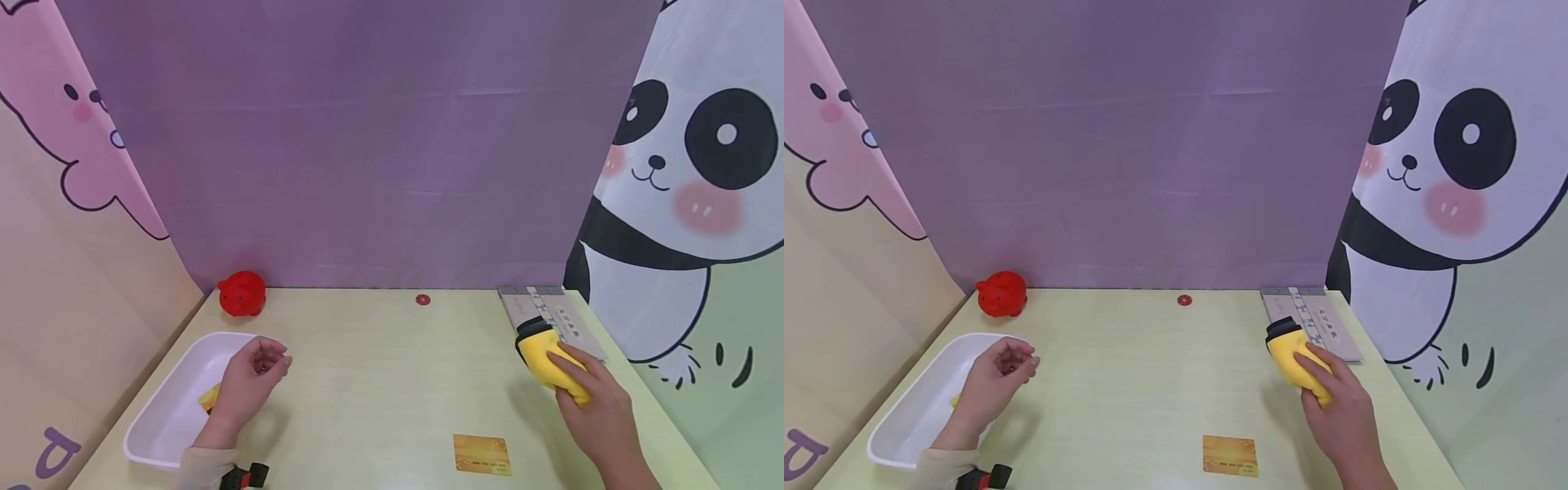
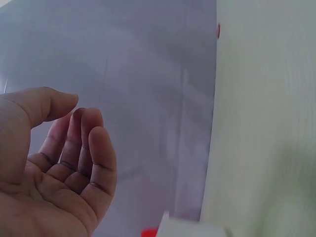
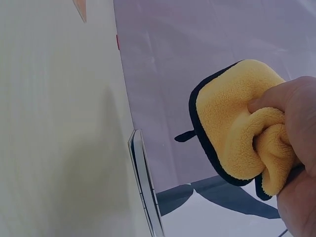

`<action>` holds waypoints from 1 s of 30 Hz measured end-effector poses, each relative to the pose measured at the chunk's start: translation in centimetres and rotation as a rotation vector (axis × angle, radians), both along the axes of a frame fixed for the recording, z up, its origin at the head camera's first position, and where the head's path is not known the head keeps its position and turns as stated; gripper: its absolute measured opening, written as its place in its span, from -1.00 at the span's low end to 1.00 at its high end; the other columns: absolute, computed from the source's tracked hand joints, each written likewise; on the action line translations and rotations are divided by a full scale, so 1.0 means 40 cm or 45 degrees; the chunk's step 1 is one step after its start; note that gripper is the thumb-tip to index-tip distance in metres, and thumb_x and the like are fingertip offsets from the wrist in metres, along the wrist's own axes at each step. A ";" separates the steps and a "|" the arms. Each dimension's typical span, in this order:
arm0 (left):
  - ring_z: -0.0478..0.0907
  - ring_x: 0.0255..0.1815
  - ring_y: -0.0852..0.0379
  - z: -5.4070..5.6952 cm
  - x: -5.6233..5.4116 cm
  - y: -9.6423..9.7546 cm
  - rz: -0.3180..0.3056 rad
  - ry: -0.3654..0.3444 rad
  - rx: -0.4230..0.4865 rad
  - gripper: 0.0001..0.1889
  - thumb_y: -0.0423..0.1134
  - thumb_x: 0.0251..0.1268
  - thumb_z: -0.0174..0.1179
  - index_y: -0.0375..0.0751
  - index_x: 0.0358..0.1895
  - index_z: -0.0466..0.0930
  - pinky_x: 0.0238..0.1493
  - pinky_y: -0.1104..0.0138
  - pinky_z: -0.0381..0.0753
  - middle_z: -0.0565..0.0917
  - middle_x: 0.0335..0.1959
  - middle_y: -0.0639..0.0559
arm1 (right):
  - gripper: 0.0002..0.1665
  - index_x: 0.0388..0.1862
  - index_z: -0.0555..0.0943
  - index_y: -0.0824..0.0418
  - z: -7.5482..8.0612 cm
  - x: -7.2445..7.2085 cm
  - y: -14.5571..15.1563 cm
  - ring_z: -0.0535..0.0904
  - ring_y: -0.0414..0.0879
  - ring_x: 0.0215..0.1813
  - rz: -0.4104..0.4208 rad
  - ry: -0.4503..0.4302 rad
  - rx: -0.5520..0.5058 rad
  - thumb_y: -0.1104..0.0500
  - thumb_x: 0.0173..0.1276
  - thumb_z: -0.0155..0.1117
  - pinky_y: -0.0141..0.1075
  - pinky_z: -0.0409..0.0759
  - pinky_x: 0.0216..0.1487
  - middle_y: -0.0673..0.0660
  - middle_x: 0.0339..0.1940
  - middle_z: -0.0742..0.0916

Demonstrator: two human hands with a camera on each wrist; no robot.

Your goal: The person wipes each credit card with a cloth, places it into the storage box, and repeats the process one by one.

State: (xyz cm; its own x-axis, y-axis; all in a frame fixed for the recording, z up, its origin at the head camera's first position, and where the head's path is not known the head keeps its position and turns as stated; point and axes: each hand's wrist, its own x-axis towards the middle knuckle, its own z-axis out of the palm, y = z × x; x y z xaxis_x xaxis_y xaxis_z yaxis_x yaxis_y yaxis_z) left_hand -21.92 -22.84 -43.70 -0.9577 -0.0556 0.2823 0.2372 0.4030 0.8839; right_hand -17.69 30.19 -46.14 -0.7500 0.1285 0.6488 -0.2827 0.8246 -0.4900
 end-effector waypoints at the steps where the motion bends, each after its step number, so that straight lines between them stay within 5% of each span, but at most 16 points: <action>1: 0.64 -0.29 0.03 0.001 -0.004 0.018 -0.026 0.002 -0.016 -0.81 -0.37 0.38 0.40 -0.21 -0.03 0.62 -0.26 0.37 0.67 0.68 -0.25 -0.08 | -0.24 0.22 0.76 0.09 0.001 0.000 0.002 0.60 0.27 0.25 -0.004 0.004 -0.001 0.60 0.03 0.48 -0.85 0.12 0.14 0.07 0.35 0.65; 7: 0.62 -0.27 0.05 0.001 -0.029 0.131 -0.186 0.008 -0.145 -0.80 -0.35 0.37 0.41 0.00 -0.07 0.66 -0.22 0.33 0.68 0.68 -0.28 0.09 | -0.23 0.23 0.75 0.09 0.003 0.002 0.014 0.59 0.28 0.25 -0.017 0.019 -0.009 0.60 0.04 0.48 -0.85 0.12 0.16 0.08 0.35 0.65; 16: 0.66 -0.19 0.21 -0.043 -0.030 0.311 -0.509 0.056 -0.243 -0.81 -0.30 0.39 0.39 0.05 -0.07 0.63 -0.10 0.26 0.71 0.68 -0.19 0.21 | -0.25 0.20 0.76 0.11 -0.002 0.002 0.031 0.58 0.32 0.27 -0.020 0.053 -0.035 0.61 0.03 0.48 -0.84 0.13 0.20 0.09 0.33 0.66; 21: 0.66 -0.10 0.15 -0.072 -0.026 0.394 -0.655 -0.015 -0.313 -0.73 -0.24 0.37 0.43 0.09 0.02 0.60 0.01 0.21 0.70 0.64 -0.14 0.23 | -0.28 0.19 0.77 0.13 -0.005 0.001 0.040 0.59 0.32 0.25 -0.027 0.068 -0.053 0.61 0.04 0.47 -0.83 0.16 0.19 0.12 0.32 0.67; 30: 0.59 -0.03 0.31 -0.096 -0.012 0.512 -0.856 -0.107 -0.514 -0.63 -0.17 0.30 0.50 -0.01 0.11 0.63 0.05 0.41 0.59 0.65 0.01 0.21 | -0.30 0.18 0.77 0.15 0.001 0.004 0.044 0.59 0.30 0.27 -0.042 0.065 -0.087 0.61 0.06 0.45 -0.82 0.19 0.19 0.09 0.32 0.67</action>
